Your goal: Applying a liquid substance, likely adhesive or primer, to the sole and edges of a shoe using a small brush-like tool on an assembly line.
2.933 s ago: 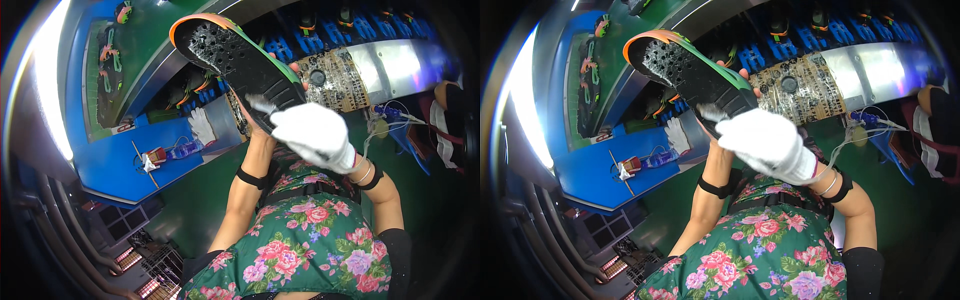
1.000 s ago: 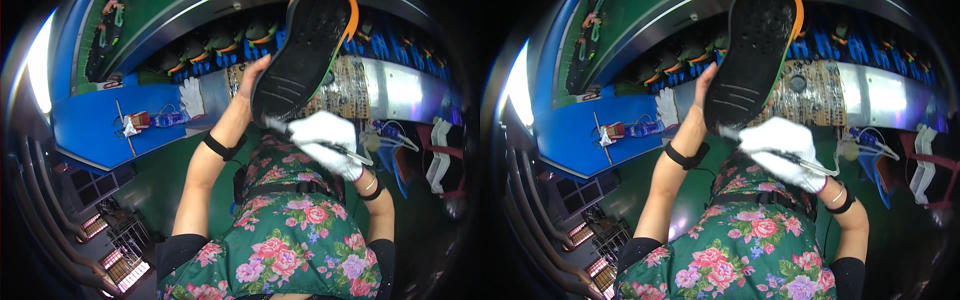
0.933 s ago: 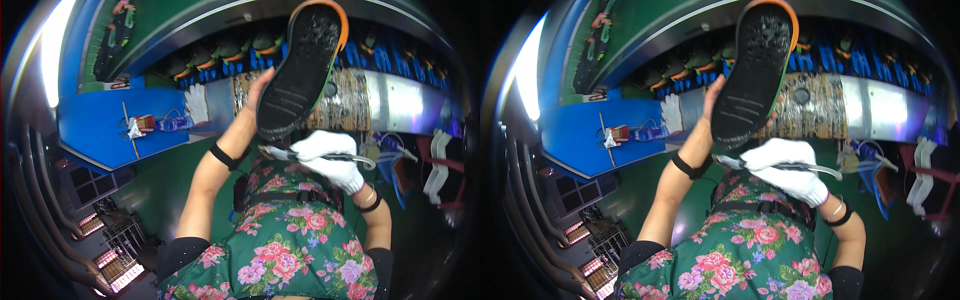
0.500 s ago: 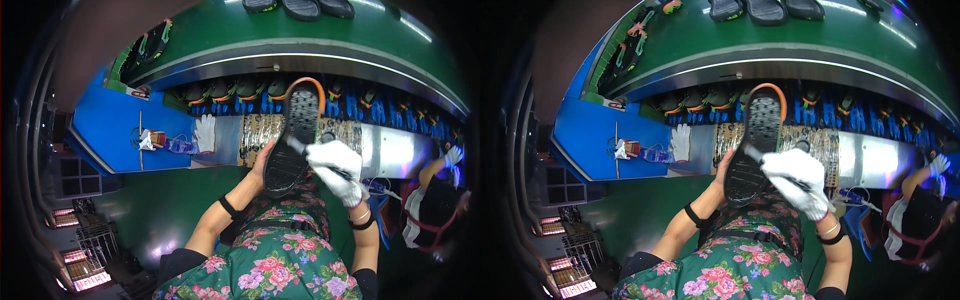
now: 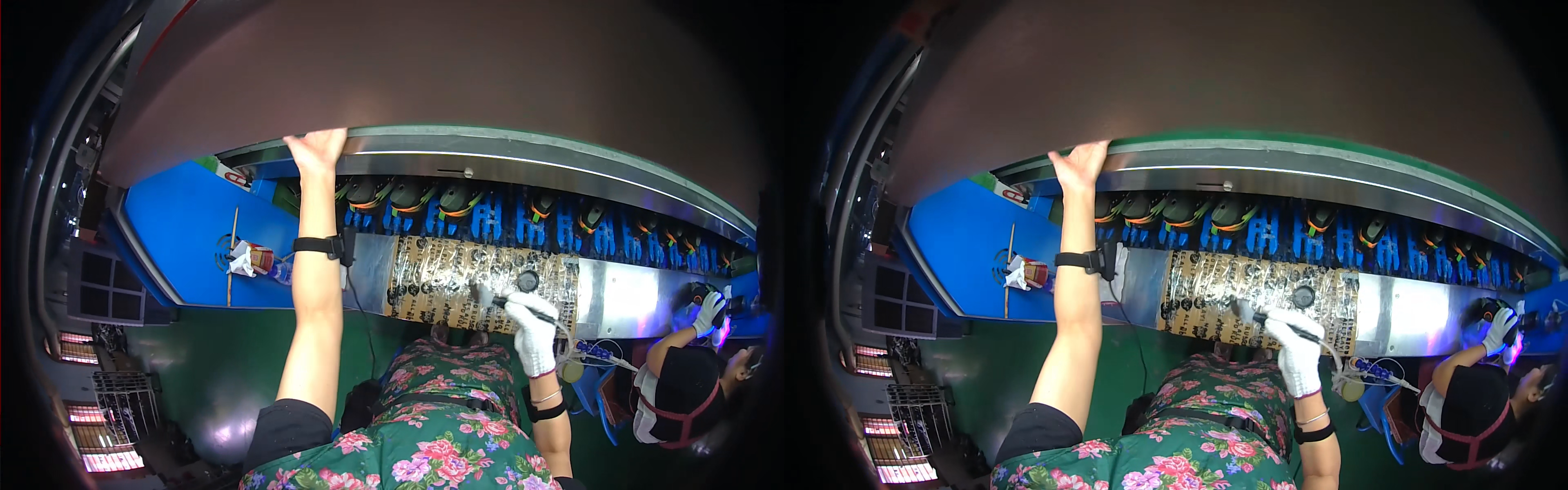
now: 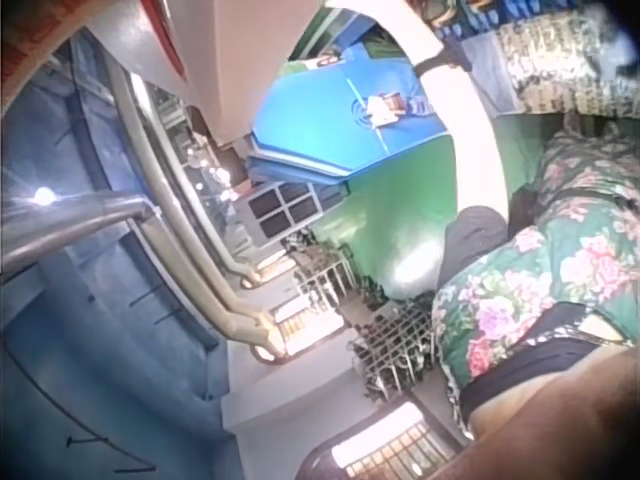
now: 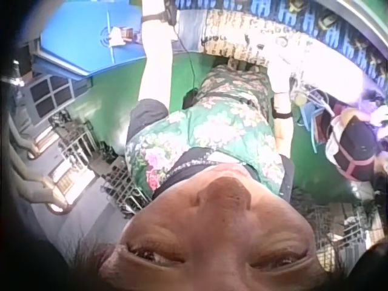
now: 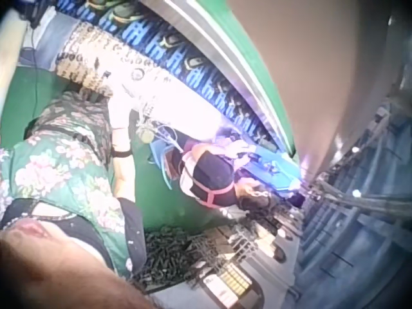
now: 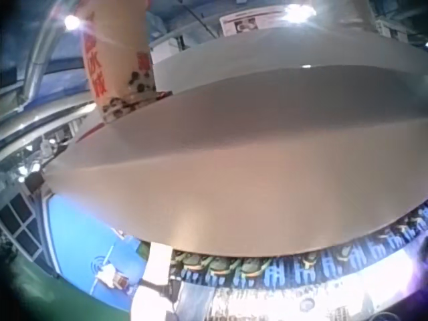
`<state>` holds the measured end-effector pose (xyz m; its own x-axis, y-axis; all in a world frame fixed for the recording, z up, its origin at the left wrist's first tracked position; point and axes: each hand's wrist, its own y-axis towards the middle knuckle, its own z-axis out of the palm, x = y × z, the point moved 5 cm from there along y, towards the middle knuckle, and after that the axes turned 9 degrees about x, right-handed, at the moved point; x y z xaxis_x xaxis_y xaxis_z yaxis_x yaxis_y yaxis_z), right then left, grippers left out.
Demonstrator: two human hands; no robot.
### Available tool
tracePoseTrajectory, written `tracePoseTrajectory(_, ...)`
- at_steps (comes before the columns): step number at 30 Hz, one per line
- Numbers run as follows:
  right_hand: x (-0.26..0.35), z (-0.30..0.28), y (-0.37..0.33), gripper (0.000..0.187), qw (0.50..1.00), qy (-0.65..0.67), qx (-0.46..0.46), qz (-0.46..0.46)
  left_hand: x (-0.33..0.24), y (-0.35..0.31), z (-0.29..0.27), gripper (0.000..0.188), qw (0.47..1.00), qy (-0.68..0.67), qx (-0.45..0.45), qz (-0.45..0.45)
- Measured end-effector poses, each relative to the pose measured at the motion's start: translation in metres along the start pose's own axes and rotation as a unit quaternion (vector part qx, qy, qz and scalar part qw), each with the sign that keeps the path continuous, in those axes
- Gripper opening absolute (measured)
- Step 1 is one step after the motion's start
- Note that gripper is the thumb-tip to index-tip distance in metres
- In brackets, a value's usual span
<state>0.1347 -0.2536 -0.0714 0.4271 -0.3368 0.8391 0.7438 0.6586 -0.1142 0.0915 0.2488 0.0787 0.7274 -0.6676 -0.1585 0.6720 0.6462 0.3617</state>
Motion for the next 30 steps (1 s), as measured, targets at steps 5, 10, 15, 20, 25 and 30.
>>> tracePoseTrajectory(5, -0.030, -0.012, -0.020, 0.021, 0.998, -0.033, -0.009, 0.052, 0.064, -0.005, 0.016, 0.071, 0.974, 0.193, -0.087, 0.076)
tracePoseTrajectory(10, -0.033, -0.018, -0.019, 0.020, 0.998, -0.032, -0.023, 0.057, 0.149, 0.022, -0.019, 0.047, 0.998, 0.022, 0.010, -0.059)
tracePoseTrajectory(15, -0.033, -0.030, -0.016, 0.021, 0.998, -0.010, -0.038, 0.038, 0.186, 0.035, -0.006, 0.040, 0.926, 0.340, -0.122, -0.114)
tracePoseTrajectory(20, -0.035, -0.049, -0.020, 0.022, 0.995, 0.036, -0.081, 0.052, 0.131, -0.023, 0.030, 0.032, 0.857, 0.507, -0.091, -0.012)
tracePoseTrajectory(25, -0.012, -0.069, -0.018, 0.025, 0.991, 0.077, -0.103, 0.043, 0.003, -0.134, 0.045, 0.030, 0.777, 0.598, -0.076, 0.180)
tracePoseTrajectory(30, 0.034, -0.067, -0.021, 0.022, 0.984, 0.159, -0.072, -0.027, -0.004, -0.191, 0.038, 0.031, 0.831, 0.537, -0.145, 0.010)
